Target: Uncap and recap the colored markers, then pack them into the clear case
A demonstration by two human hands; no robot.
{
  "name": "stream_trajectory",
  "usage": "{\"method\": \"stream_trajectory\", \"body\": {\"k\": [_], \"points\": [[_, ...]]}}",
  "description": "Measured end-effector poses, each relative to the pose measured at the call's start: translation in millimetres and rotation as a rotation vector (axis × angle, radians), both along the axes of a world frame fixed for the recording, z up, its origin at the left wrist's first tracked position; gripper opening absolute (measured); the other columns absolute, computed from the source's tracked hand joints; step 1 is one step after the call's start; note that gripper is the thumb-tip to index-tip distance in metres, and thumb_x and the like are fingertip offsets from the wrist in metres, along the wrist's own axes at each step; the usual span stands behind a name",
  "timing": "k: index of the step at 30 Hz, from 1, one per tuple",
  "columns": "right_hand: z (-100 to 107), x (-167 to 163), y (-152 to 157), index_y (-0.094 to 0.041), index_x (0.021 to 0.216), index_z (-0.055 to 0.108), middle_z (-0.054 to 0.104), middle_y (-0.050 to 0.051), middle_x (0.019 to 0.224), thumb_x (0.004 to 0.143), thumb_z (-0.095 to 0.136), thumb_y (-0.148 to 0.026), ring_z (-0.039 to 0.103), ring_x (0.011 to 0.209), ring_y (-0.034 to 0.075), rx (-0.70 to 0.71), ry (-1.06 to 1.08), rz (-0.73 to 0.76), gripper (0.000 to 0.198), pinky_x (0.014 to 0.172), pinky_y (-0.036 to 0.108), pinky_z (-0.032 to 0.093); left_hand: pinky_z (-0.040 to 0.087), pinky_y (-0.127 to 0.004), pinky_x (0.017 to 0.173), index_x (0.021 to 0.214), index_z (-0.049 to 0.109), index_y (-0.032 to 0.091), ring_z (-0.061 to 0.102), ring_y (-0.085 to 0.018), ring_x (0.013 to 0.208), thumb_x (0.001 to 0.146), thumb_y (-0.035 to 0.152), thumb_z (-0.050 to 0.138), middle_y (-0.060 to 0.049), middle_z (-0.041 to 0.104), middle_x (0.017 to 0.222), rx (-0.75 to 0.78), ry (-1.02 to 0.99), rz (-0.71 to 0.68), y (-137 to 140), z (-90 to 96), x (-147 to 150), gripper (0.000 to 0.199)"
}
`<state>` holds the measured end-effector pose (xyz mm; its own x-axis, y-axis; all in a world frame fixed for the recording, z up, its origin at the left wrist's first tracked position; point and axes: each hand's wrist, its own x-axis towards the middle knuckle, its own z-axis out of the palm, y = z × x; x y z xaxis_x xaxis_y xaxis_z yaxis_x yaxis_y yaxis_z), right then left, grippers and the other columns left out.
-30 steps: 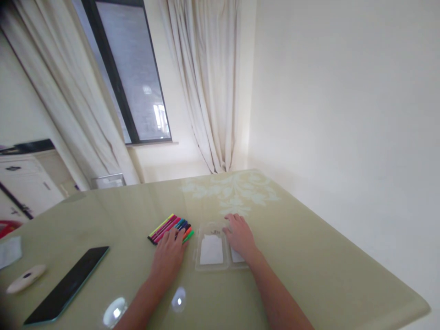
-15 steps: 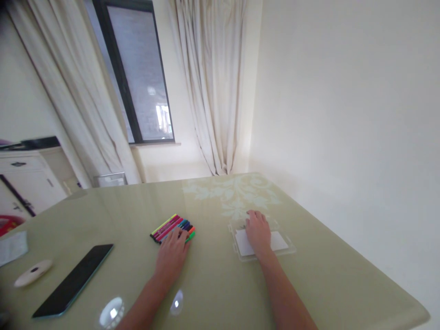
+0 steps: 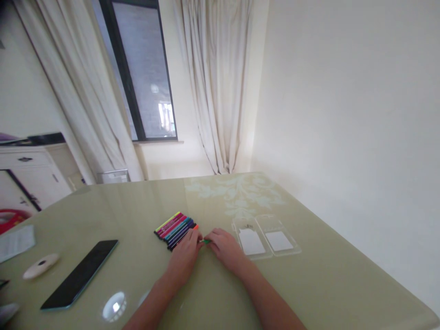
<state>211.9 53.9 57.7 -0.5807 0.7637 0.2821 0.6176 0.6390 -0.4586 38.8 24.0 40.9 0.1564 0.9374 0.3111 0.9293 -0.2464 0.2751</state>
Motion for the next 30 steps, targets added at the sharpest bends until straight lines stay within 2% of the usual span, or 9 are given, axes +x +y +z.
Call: {"method": "stream_trajectory", "body": {"k": [5, 9, 11, 13, 15, 18, 23, 27, 30], "points": [[4.3, 18.7, 11.8, -0.024, 0.106, 0.077, 0.075, 0.006, 0.101, 0.099, 0.052, -0.017, 0.067, 0.100, 0.021, 0.068, -0.027, 0.001, 0.027, 0.091, 0.030, 0.050, 0.049, -0.027, 0.073, 0.098, 0.057, 0.023, 0.068, -0.018, 0.094, 0.100, 0.021, 0.054, -0.003, 0.066, 0.106, -0.062, -0.095, -0.030, -1.1, 8.9, 4.3, 0.004], [9.7, 60.7, 32.3, -0.023, 0.104, 0.079, 0.076, 0.008, 0.105, 0.096, 0.054, -0.017, 0.068, 0.102, 0.023, 0.100, 0.034, -0.224, 0.027, 0.092, 0.033, 0.050, 0.047, -0.026, 0.069, 0.099, 0.055, 0.024, 0.068, -0.018, 0.088, 0.103, 0.023, 0.047, -0.003, 0.066, 0.105, -0.072, -0.105, 0.055, 1.1, 14.3, -7.3, 0.009], [9.3, 80.7, 40.3, -0.022, 0.103, 0.079, 0.076, 0.008, 0.104, 0.096, 0.055, -0.020, 0.069, 0.100, 0.023, 0.100, 0.114, -0.335, 0.025, 0.092, 0.034, 0.050, 0.049, -0.027, 0.073, 0.100, 0.054, 0.023, 0.068, -0.018, 0.088, 0.103, 0.023, 0.045, -0.003, 0.065, 0.106, -0.060, -0.133, 0.071, 1.9, 16.6, -13.7, 0.010], [6.8, 87.8, 42.9, -0.022, 0.103, 0.080, 0.076, 0.008, 0.102, 0.096, 0.056, -0.022, 0.069, 0.098, 0.023, 0.110, 0.157, -0.374, 0.025, 0.091, 0.034, 0.050, 0.050, -0.029, 0.079, 0.101, 0.055, 0.022, 0.068, -0.019, 0.092, 0.102, 0.021, 0.048, -0.005, 0.065, 0.108, -0.051, -0.145, 0.059, 1.4, 17.7, -15.6, 0.008], [3.9, 79.4, 40.6, -0.023, 0.104, 0.080, 0.074, 0.007, 0.101, 0.097, 0.056, -0.024, 0.068, 0.097, 0.022, 0.128, 0.160, -0.352, 0.024, 0.089, 0.032, 0.050, 0.051, -0.032, 0.085, 0.102, 0.058, 0.021, 0.067, -0.021, 0.099, 0.099, 0.019, 0.052, -0.006, 0.066, 0.109, -0.051, -0.119, 0.032, -0.3, 17.1, -13.0, 0.007], [3.7, 48.6, 35.6, -0.024, 0.105, 0.079, 0.074, 0.006, 0.100, 0.099, 0.056, -0.025, 0.067, 0.096, 0.021, 0.141, 0.096, -0.315, 0.024, 0.087, 0.030, 0.049, 0.050, -0.036, 0.089, 0.100, 0.061, 0.021, 0.065, -0.024, 0.104, 0.095, 0.018, 0.057, -0.007, 0.067, 0.107, -0.059, -0.068, -0.004, -3.4, 13.4, -7.7, 0.007], [13.5, 5.3, 44.0, -0.023, 0.105, 0.075, 0.076, 0.007, 0.104, 0.098, 0.060, -0.022, 0.068, 0.100, 0.023, 0.120, -0.196, -0.387, 0.017, 0.087, 0.030, 0.046, 0.049, -0.034, 0.089, 0.096, 0.062, 0.021, 0.065, -0.023, 0.100, 0.093, 0.019, 0.059, -0.005, 0.069, 0.101, -0.068, -0.149, -0.010, -2.7, 5.1, -11.9, 0.005], [10.9, -6.9, 54.0, -0.019, 0.100, 0.074, 0.076, 0.011, 0.101, 0.098, 0.055, -0.015, 0.069, 0.099, 0.025, 0.112, -0.286, -0.420, 0.020, 0.085, 0.033, 0.044, 0.049, -0.033, 0.082, 0.088, 0.064, 0.022, 0.065, -0.022, 0.091, 0.097, 0.027, 0.056, -0.003, 0.069, 0.093, -0.077, -0.267, -0.024, 2.1, 4.0, -19.0, 0.013], [4.3, -7.8, 53.3, -0.018, 0.099, 0.074, 0.075, 0.013, 0.102, 0.097, 0.051, -0.009, 0.068, 0.102, 0.026, 0.111, -0.316, -0.425, 0.024, 0.087, 0.034, 0.043, 0.050, -0.036, 0.085, 0.090, 0.066, 0.022, 0.065, -0.024, 0.095, 0.099, 0.028, 0.052, -0.005, 0.069, 0.097, 0.010, -0.230, 0.067, 5.8, 6.1, -25.4, 0.018]]}}
